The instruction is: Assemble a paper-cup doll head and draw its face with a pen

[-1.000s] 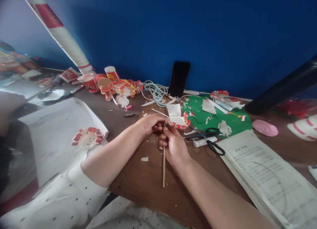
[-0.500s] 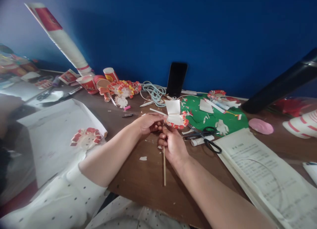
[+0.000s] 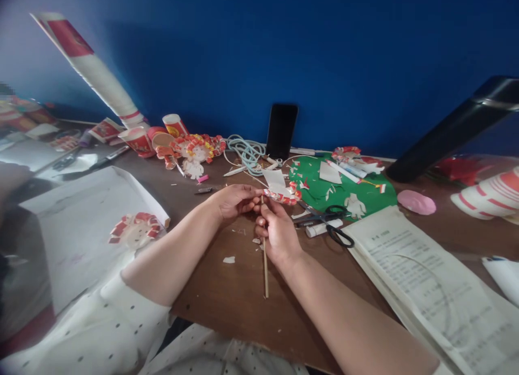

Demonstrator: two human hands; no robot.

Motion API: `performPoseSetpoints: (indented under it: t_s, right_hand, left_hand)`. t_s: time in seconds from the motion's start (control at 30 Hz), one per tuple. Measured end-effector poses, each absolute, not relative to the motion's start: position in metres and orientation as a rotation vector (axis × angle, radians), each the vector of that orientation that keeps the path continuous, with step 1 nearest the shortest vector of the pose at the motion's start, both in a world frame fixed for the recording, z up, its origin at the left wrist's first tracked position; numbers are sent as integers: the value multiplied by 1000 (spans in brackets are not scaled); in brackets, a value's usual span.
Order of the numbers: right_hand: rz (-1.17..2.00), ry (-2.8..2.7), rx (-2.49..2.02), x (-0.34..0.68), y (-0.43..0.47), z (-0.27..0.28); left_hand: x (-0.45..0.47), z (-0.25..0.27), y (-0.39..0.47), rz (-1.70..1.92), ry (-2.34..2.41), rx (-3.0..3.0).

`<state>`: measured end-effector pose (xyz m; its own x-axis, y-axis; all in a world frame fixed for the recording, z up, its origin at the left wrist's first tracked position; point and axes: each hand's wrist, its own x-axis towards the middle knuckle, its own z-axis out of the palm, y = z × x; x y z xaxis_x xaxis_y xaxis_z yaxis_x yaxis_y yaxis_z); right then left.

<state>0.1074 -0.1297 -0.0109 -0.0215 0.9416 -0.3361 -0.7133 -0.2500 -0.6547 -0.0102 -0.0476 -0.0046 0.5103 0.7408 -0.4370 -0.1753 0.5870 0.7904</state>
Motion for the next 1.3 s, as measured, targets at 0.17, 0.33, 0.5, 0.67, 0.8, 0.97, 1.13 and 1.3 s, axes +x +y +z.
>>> performPoseSetpoints:
  t_s: [0.17,0.33,0.5,0.67,0.8,0.97,1.13,1.3]
  right_hand:
    - [1588,-372,-891,106,-132,-12]
    - [1567,-398,-909,105,-133,-12]
    - [1563,-389,-911,104,-133,-12]
    - [1570,-362,-900,103,-134,-13]
    - [1576,-364,-882,103,-134,-14]
    - [1584,-344,-904,102,-134,-11]
    - [1588,-336,-917,102,-135,-10]
    - [1610,-332,-889,103,-133,-12]
  left_hand:
    - [-9,-1,-49,610,903,721]
    - [-6,5,-52,642,969,723]
    - [-3,7,-53,643,953,750]
    - [-3,6,-53,638,944,776]
    - [-4,3,-51,649,963,789]
    - [-4,-2,-50,658,945,769]
    - [-2,-1,-51,681,939,766]
    - [3,3,-55,710,955,790]
